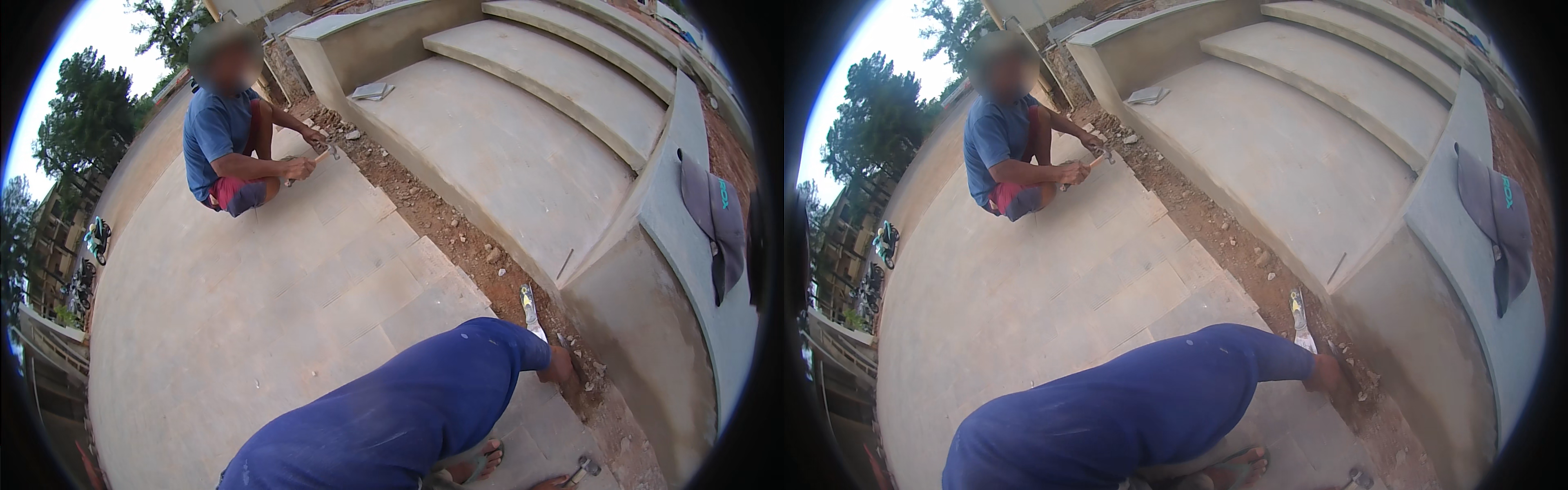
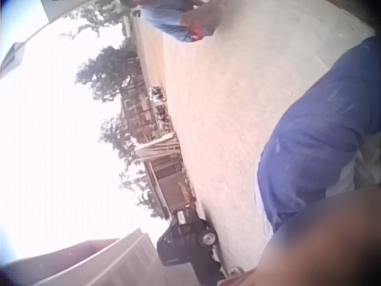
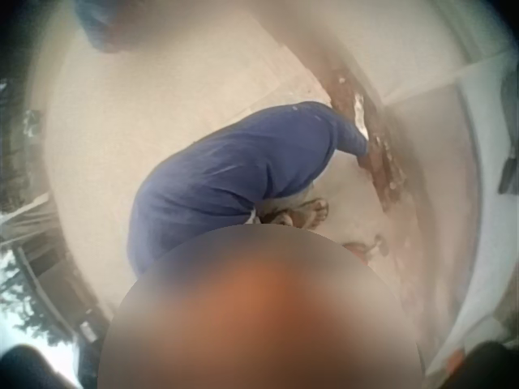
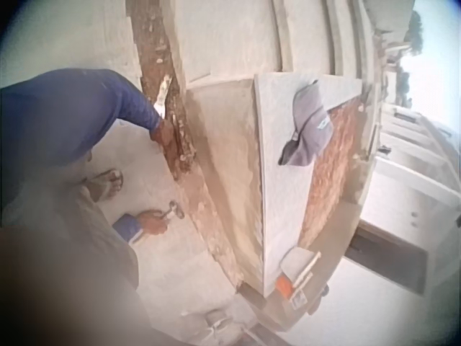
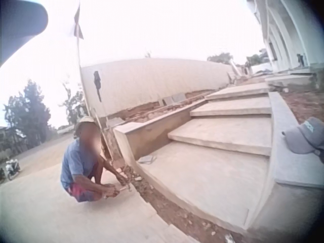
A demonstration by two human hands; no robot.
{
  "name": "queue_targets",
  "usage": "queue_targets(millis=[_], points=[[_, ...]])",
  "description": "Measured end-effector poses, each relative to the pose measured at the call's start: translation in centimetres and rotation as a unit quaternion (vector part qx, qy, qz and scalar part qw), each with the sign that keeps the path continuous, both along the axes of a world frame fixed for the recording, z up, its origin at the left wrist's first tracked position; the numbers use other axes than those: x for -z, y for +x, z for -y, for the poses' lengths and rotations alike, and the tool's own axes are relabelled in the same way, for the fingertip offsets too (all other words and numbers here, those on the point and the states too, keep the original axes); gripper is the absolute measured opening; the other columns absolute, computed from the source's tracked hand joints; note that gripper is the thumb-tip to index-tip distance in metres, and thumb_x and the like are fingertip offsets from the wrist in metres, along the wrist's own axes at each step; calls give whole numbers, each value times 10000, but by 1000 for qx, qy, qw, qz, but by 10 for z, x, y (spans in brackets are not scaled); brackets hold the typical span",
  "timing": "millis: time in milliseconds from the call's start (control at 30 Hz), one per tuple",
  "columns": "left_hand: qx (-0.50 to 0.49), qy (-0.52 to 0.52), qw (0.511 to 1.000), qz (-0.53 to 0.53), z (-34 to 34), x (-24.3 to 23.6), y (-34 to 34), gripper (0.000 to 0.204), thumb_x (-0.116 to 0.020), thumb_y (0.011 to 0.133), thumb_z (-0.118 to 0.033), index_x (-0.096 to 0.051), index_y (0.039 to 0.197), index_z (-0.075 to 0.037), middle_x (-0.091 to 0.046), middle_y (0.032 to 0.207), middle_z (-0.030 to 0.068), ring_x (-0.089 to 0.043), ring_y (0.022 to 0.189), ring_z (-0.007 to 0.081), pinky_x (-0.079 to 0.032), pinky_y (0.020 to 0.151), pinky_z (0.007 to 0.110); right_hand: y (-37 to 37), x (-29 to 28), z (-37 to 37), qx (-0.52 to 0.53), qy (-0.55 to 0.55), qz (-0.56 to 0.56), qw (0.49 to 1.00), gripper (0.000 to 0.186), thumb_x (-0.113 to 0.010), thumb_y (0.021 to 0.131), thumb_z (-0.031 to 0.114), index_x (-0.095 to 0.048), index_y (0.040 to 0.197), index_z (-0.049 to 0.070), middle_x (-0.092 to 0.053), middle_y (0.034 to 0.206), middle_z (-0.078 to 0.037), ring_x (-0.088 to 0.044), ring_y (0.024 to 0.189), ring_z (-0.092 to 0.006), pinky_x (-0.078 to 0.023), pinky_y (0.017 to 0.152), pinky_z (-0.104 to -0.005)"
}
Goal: The person uses a hammer and a chisel to chip away at the concrete edge of a tiled step. They repeatedly strike the chisel to break up the material along the boundary between the tile and the rough concrete. Another worker is visible in the background performing similar tasks.
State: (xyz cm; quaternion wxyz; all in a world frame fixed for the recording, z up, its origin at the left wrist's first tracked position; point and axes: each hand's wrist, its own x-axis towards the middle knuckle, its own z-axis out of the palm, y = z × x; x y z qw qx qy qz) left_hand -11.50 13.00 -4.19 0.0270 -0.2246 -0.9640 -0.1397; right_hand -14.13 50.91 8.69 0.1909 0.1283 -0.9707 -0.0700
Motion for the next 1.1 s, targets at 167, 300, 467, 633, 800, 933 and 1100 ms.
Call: queue_targets(millis=[167, 300, 467, 633, 800, 933, 1100], points=[[-4, -101, 988, 118, -19, -92, -52, 289, -781, 696, -236, -767, 939, -80, -741, 995, 136, -710, 985, 323, -576, 847, 444, -38, 0, -21, 34, -13, -48, 998, 491, -522, 960, 437, -639, 1157, 4, -657, 976, -191, -639, 844, -359, -522, 709, -463], [-29, -120, 981, 153, -12, -100, -22, 295, -795, 705, -263, -769, 946, -95, -742, 1006, 129, -711, 987, 320, -577, 851, 439, -24, -5, -9, 14, -26, -30, 999, 489, -519, 962, 434, -636, 1163, 4, -654, 980, -193, -636, 849, -362, -519, 713, -465], [-29, -124, 980, 150, -11, -95, -22, 305, -800, 704, -273, -767, 952, -98, -740, 1024, 134, -711, 993, 319, -578, 855, 436, -22, 0, -9, 8, -42, -27, 999, 486, -516, 965, 429, -631, 1170, 4, -650, 984, -195, -632, 854, -365, -515, 717, -469], [-32, -122, 983, 130, -12, -86, -23, 313, -802, 702, -284, -764, 953, -102, -739, 1026, 128, -710, 990, 319, -578, 853, 437, -23, -3, -9, 3, -58, -25, 998, 484, -513, 968, 425, -627, 1177, 4, -646, 988, -198, -628, 860, -369, -511, 722, -472], [-17, -135, 982, 130, -12, -87, -24, 317, -800, 711, -294, -761, 958, -99, -736, 1031, 123, -710, 986, 321, -580, 849, 441, -20, -9, -8, 0, -70, -26, 997, 482, -510, 970, 420, -623, 1185, 4, -642, 992, -200, -624, 865, -372, -508, 727, -476], [-17, -130, 982, 133, -11, -89, -22, 316, -798, 715, -293, -762, 960, -95, -736, 1030, 124, -711, 985, 320, -580, 845, 443, -23, 8, -12, -5, -82, -25, 996, 480, -508, 973, 417, -619, 1190, 4, -639, 996, -202, -620, 870, -375, -505, 730, -479], [-21, -126, 984, 125, -12, -97, -22, 272, -788, 709, -262, -768, 932, -108, -738, 1007, 113, -712, 964, 312, -579, 828, 437, -27, 5, -17, -10, -93, -27, 995, 478, -505, 975, 412, -615, 1198, 4, -635, 1000, -204, -616, 875, -379, -501, 735, -482]])
